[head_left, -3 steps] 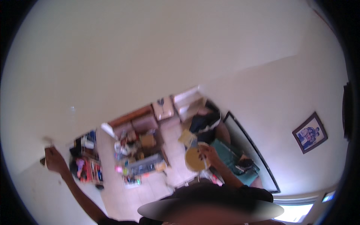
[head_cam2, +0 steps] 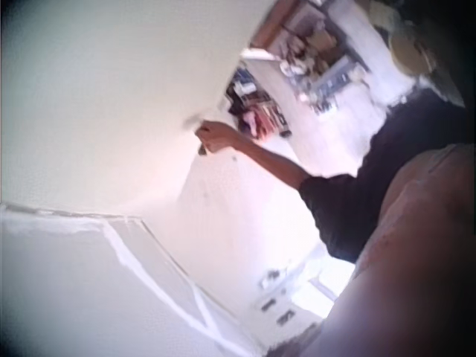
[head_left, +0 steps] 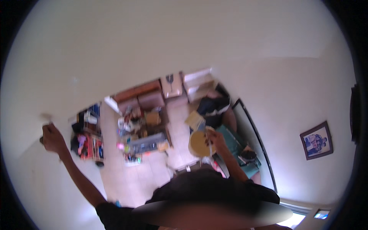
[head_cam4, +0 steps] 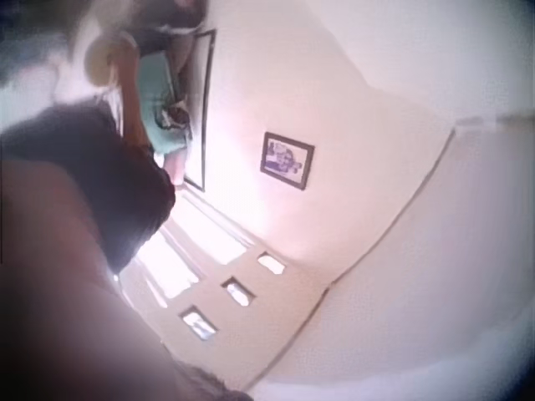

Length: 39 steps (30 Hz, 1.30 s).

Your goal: The person paints the ceiling using a paintbrush and a bucket of paint. They repeatedly dip the brush into the bucket and apply paint to the ceiling surface in a living room setting.

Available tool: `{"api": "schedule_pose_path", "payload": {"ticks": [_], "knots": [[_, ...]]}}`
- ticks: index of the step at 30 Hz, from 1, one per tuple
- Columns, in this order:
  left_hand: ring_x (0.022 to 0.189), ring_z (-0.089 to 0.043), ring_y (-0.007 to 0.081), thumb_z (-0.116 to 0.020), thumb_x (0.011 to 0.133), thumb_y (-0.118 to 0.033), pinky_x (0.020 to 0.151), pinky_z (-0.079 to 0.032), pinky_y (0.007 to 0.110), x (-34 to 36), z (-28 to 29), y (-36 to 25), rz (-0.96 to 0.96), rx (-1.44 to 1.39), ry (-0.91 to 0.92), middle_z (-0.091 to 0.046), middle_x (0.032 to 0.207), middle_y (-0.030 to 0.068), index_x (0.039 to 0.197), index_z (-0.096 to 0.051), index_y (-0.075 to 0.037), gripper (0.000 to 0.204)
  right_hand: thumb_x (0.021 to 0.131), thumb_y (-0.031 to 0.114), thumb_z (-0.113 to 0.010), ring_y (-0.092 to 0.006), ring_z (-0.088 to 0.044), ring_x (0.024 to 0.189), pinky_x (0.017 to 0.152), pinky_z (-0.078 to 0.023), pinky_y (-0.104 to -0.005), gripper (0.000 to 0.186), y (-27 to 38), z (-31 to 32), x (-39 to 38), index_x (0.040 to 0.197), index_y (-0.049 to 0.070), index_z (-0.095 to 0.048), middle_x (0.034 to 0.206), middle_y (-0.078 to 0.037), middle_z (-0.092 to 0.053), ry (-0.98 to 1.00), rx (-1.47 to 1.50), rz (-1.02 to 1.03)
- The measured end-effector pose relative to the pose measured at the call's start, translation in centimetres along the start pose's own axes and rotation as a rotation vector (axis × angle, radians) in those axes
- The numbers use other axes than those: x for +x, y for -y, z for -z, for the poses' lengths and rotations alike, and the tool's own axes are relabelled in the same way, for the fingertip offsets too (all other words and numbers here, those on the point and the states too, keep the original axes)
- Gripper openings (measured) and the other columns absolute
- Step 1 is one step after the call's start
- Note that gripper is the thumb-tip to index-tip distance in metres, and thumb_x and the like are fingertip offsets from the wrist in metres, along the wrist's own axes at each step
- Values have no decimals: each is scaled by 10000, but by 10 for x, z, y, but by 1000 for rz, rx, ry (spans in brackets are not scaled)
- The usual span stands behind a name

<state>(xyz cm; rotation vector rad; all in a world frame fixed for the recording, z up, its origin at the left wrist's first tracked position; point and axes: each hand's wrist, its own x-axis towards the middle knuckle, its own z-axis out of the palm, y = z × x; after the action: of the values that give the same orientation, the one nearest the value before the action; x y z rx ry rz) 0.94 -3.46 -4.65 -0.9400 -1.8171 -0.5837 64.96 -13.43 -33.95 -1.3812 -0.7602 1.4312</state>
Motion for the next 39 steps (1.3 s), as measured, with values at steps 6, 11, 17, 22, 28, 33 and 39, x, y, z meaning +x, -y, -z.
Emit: {"api": "schedule_pose_path", "payload": {"ticks": [6,11,17,22,28,33,39], "knots": [[609,-650,325,-536,948,-435,526,-489,474,48,28,10,20,-15,-32,-685,693,33,815,-650,-198,295,965,238,-627,-121,-653,647,575,-524,-268,289,-1,-59,15,1137,9,-663,852,-41,-679,130,90,29],[517,-629,324,-536,934,-467,481,-480,465,47,4,19,18,14,-46,-668,614,7,754,-682,-208,348,970,229,-621,-117,-649,663,587,-527,-266,322,10,-58,24,1209,15,-637,915,-31,-679,135,51,57],[522,-650,294,-518,898,-444,491,-500,446,52,0,29,34,121,3,-678,604,16,779,-743,-212,345,975,211,-617,-135,-658,681,594,-538,-276,346,17,-69,25,1257,12,-613,954,-50,-686,154,121,45],[529,-654,302,-511,888,-428,501,-502,438,54,-6,36,55,46,2,-681,596,19,760,-746,-193,357,982,204,-605,-143,-668,694,611,-552,-284,341,15,-70,31,1260,8,-610,965,-54,-688,149,145,52],[572,-671,309,-510,866,-461,541,-515,424,69,-24,66,52,258,1,-706,647,21,793,-756,-180,381,985,197,-601,-146,-675,704,627,-564,-289,340,22,-71,28,1259,-4,-611,974,-66,-690,124,138,20],[616,-679,318,-507,863,-473,578,-521,434,68,-26,63,46,218,-5,-713,682,38,804,-754,-177,390,975,190,-614,-147,-682,706,622,-566,-292,329,21,-75,29,1232,-15,-625,953,-70,-694,107,163,59],[668,-689,329,-502,860,-486,622,-528,446,65,-19,59,62,178,21,-721,724,57,817,-751,-174,402,981,204,-613,-149,-683,702,611,-569,-294,336,23,-78,32,1237,-13,-624,964,-72,-696,118,170,72]]}}
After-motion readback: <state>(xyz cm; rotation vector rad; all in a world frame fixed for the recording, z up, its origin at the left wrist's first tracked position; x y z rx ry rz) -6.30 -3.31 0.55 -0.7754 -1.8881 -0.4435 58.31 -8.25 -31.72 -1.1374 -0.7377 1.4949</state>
